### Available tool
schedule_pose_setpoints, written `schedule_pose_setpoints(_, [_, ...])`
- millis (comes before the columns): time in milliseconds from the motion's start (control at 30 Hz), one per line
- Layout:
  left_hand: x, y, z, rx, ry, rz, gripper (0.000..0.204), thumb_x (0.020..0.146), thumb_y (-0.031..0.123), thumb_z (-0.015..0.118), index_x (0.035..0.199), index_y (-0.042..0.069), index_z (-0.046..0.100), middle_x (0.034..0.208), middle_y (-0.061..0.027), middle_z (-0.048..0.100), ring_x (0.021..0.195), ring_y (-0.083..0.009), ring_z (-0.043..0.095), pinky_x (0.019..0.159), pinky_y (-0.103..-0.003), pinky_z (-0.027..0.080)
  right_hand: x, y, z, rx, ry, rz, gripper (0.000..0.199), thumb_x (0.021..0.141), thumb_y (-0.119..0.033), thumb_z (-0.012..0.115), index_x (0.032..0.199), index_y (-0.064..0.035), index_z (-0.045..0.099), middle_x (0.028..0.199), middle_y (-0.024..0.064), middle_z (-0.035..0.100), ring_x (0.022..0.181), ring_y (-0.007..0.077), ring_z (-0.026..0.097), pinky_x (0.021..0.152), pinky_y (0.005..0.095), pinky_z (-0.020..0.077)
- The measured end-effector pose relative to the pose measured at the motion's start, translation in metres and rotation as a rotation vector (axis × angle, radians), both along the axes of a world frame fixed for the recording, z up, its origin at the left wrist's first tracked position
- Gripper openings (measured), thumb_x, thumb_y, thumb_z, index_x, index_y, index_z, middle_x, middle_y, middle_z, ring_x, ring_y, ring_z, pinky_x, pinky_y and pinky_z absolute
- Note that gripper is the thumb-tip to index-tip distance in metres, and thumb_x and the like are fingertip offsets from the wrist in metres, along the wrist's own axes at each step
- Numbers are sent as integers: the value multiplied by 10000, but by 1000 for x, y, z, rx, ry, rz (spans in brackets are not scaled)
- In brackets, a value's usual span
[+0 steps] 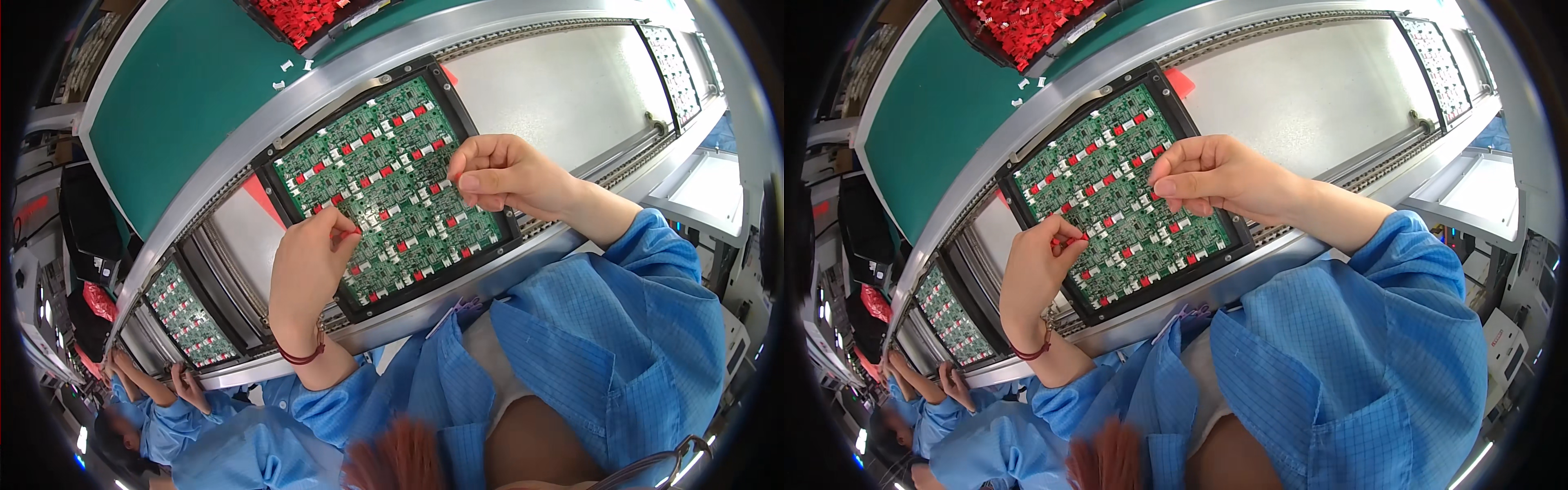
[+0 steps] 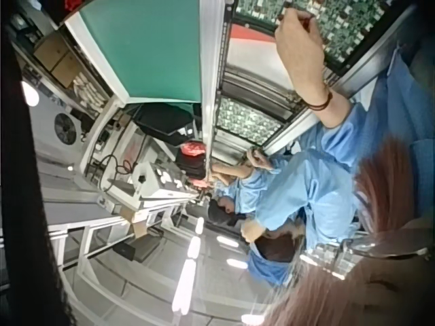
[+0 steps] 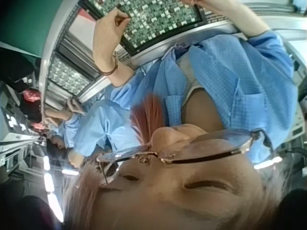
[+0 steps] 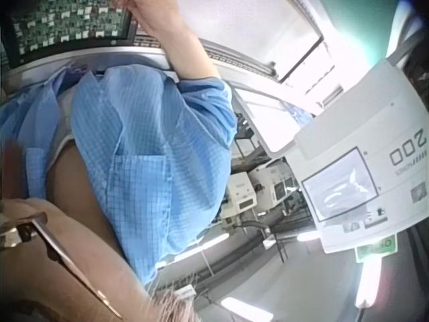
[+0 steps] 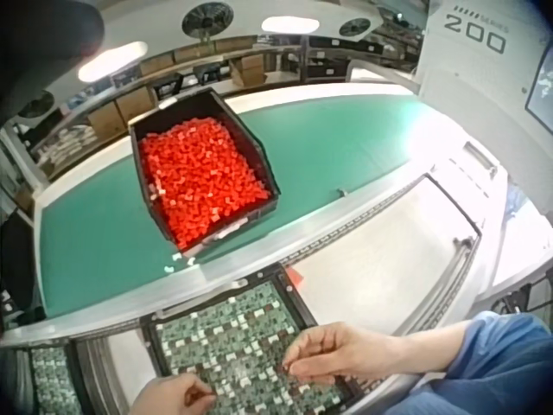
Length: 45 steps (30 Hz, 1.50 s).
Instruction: The person assembles circuit boards on a conveyor line by taking components from a tray and inserting them onto the boards by hand.
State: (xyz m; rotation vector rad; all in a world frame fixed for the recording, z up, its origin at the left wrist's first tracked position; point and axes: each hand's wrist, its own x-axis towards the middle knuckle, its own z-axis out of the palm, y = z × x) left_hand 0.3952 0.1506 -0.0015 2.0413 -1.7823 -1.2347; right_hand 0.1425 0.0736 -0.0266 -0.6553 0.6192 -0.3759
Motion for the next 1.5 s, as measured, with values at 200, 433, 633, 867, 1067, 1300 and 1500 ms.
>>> schedule_pose_setpoints(200, [0, -2, 3, 4, -35, 3, 103, 749, 91, 637, 785, 5, 594, 698, -131, 623, 629, -265, 603, 579, -335, 449, 5, -1, 5, -133, 62, -47, 140, 844, -28, 588, 981, 6, 594, 778, 62, 625, 569, 60, 500, 518, 162, 402])
schedule_pose_setpoints(433, [-2, -10, -10, -13, 45, -44, 105, 752, 98, 631, 778, 4, 591, 697, -132, 621, 626, -266, 602, 576, -334, 449, -8, -5, 8, -257, 287, -35, 190, 828, -45, 619, 1013, -2, 615, 792, 46, 634, 581, 50, 507, 529, 175, 418])
schedule_pose_setpoints(633, [3, 3, -2, -56, 14, 1, 98, 754, 102, 623, 774, 14, 586, 701, -124, 621, 626, -265, 598, 577, -339, 448, -4, 2, 0, -1083, 623, 189, 143, 804, -103, 647, 935, -49, 671, 725, 23, 578, 571, 93, 524, 497, 240, 417])
schedule_pose_setpoints(867, [4, -2, -2, -112, -12, -39, 95, 761, 101, 621, 778, 19, 575, 712, -116, 616, 627, -265, 592, 563, -348, 440, -1, 5, 1, -1746, 774, 185, 152, 767, -120, 651, 910, -69, 659, 716, 43, 499, 574, 180, 541, 507, 293, 461])
schedule_pose_setpoints(1067, [6, 6, -6, -97, 3, -30, 89, 763, 88, 615, 778, 19, 562, 713, -114, 610, 603, -265, 581, 542, -349, 431, 5, 11, -1, -1813, 826, 310, 190, 744, -109, 651, 921, -44, 626, 730, 40, 483, 603, 171, 545, 516, 297, 475])
schedule_pose_setpoints(1300, [5, 7, -5, -108, 4, -43, 85, 769, 94, 604, 784, 19, 566, 723, -115, 614, 605, -268, 584, 546, -348, 439, 4, 17, 0, -1803, 864, 267, 192, 737, -102, 653, 915, -39, 623, 719, 46, 473, 597, 177, 538, 528, 299, 481])
schedule_pose_setpoints(1500, [7, 3, -5, -86, 4, -31, 88, 774, 101, 602, 799, 21, 576, 735, -112, 621, 622, -258, 598, 561, -338, 449, 5, 14, -3, -1787, 837, 243, 178, 741, -102, 650, 906, -40, 624, 712, 44, 480, 591, 176, 543, 536, 299, 483])
